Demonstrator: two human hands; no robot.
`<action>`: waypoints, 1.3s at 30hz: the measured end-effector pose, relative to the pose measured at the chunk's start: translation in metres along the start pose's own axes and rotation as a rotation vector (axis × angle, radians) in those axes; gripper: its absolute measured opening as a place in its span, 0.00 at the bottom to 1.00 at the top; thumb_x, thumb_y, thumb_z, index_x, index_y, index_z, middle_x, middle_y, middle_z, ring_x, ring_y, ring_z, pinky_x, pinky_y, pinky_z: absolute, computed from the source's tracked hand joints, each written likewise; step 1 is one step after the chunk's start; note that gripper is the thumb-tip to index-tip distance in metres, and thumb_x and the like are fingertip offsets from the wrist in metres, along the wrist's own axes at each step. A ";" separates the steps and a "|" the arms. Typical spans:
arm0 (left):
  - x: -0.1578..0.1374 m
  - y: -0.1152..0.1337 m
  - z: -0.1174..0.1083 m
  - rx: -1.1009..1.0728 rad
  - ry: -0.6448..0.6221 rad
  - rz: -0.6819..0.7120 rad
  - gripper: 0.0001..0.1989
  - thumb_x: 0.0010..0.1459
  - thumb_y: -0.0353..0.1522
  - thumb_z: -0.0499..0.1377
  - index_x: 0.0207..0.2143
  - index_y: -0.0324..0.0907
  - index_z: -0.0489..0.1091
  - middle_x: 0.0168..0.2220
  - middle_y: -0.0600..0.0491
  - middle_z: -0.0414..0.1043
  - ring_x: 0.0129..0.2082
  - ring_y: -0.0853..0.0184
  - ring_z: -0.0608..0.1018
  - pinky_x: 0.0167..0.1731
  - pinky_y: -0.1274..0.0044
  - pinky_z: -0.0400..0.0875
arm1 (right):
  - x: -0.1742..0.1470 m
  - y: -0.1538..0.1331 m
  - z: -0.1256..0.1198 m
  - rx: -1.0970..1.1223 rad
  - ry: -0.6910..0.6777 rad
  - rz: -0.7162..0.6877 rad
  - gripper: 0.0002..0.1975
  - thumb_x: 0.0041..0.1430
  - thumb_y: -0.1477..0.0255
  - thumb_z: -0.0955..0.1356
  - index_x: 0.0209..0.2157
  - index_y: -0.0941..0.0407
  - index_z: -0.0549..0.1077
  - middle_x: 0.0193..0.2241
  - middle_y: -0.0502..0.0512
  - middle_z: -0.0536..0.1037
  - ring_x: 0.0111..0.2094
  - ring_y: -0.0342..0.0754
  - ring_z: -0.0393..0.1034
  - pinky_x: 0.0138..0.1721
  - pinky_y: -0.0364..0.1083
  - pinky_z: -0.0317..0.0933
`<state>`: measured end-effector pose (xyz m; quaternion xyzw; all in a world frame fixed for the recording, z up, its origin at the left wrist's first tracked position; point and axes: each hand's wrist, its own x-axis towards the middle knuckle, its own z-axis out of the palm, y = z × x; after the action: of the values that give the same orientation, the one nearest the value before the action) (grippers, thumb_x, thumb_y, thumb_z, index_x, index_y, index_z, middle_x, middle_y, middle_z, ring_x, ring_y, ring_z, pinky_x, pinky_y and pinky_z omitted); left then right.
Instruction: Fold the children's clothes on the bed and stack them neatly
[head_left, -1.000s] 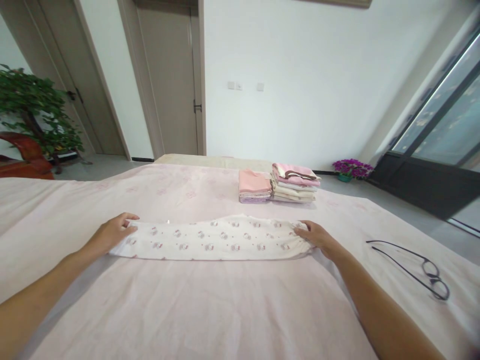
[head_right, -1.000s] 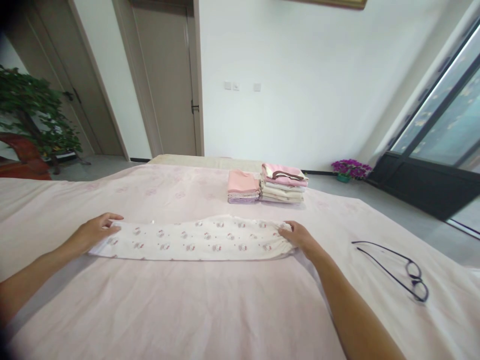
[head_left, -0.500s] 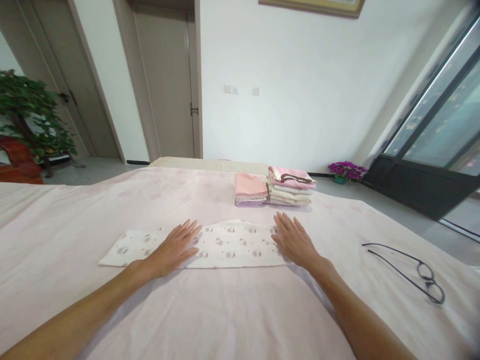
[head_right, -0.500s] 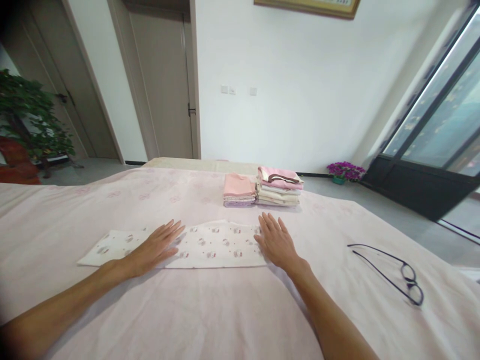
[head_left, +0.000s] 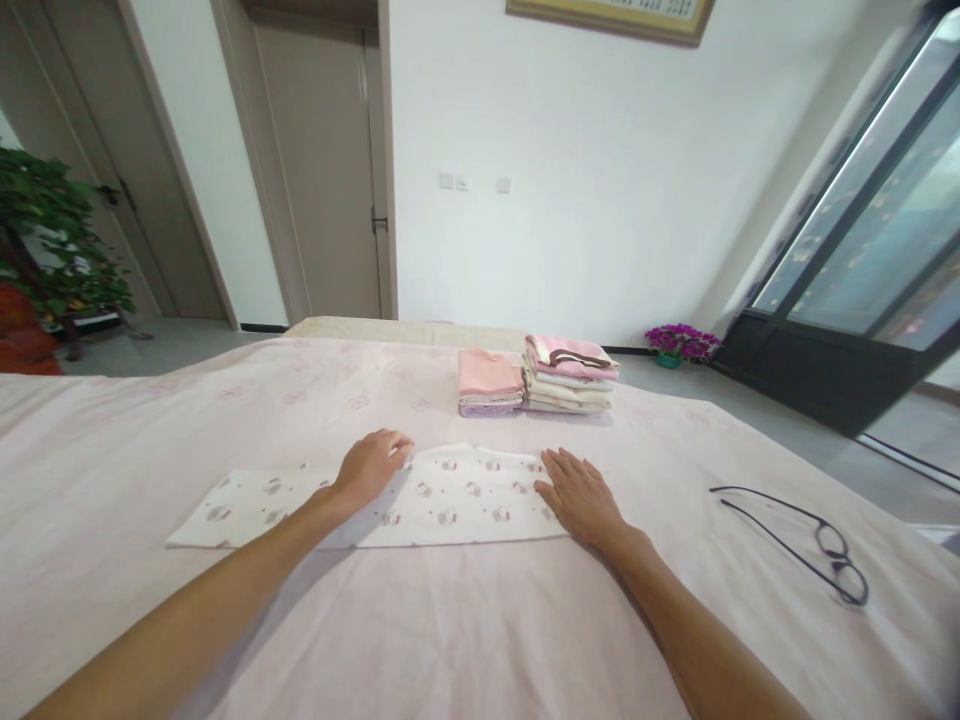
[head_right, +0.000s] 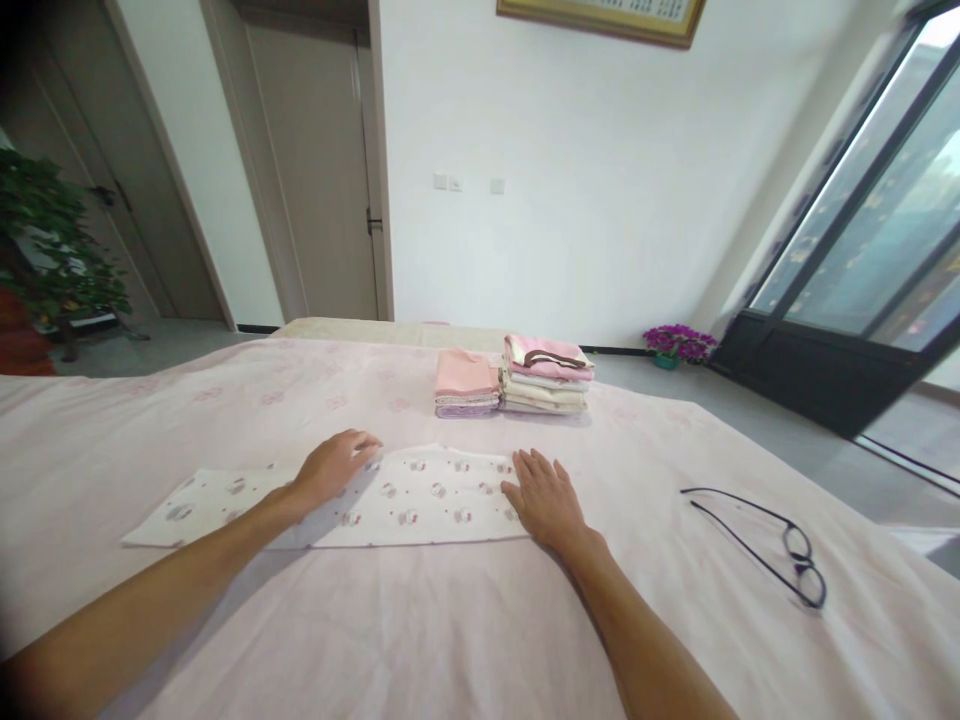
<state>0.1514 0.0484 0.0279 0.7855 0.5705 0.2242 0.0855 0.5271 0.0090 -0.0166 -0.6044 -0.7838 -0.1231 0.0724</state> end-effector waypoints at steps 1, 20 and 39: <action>0.011 0.012 0.003 0.018 0.007 -0.014 0.16 0.64 0.36 0.49 0.43 0.43 0.76 0.45 0.48 0.77 0.46 0.62 0.76 0.46 0.73 0.67 | 0.000 0.000 0.000 -0.001 0.000 0.002 0.29 0.69 0.58 0.56 0.64 0.58 0.61 0.64 0.62 0.63 0.65 0.60 0.53 0.63 0.61 0.47; 0.033 0.061 0.059 0.165 0.131 0.035 0.07 0.60 0.34 0.58 0.40 0.45 0.72 0.41 0.49 0.75 0.43 0.59 0.73 0.42 0.69 0.62 | -0.001 -0.002 -0.007 0.050 -0.011 0.017 0.29 0.69 0.57 0.55 0.64 0.57 0.62 0.63 0.61 0.64 0.65 0.58 0.53 0.63 0.58 0.48; 0.021 0.072 0.057 0.160 0.052 -0.045 0.09 0.56 0.41 0.61 0.33 0.46 0.72 0.34 0.54 0.76 0.37 0.62 0.74 0.36 0.72 0.59 | 0.000 -0.005 -0.014 0.060 -0.045 0.047 0.28 0.69 0.58 0.57 0.64 0.58 0.62 0.64 0.60 0.64 0.65 0.56 0.52 0.63 0.56 0.46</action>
<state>0.2440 0.0513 0.0104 0.7706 0.6063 0.1960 0.0127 0.5220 0.0039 -0.0039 -0.6228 -0.7742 -0.0840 0.0756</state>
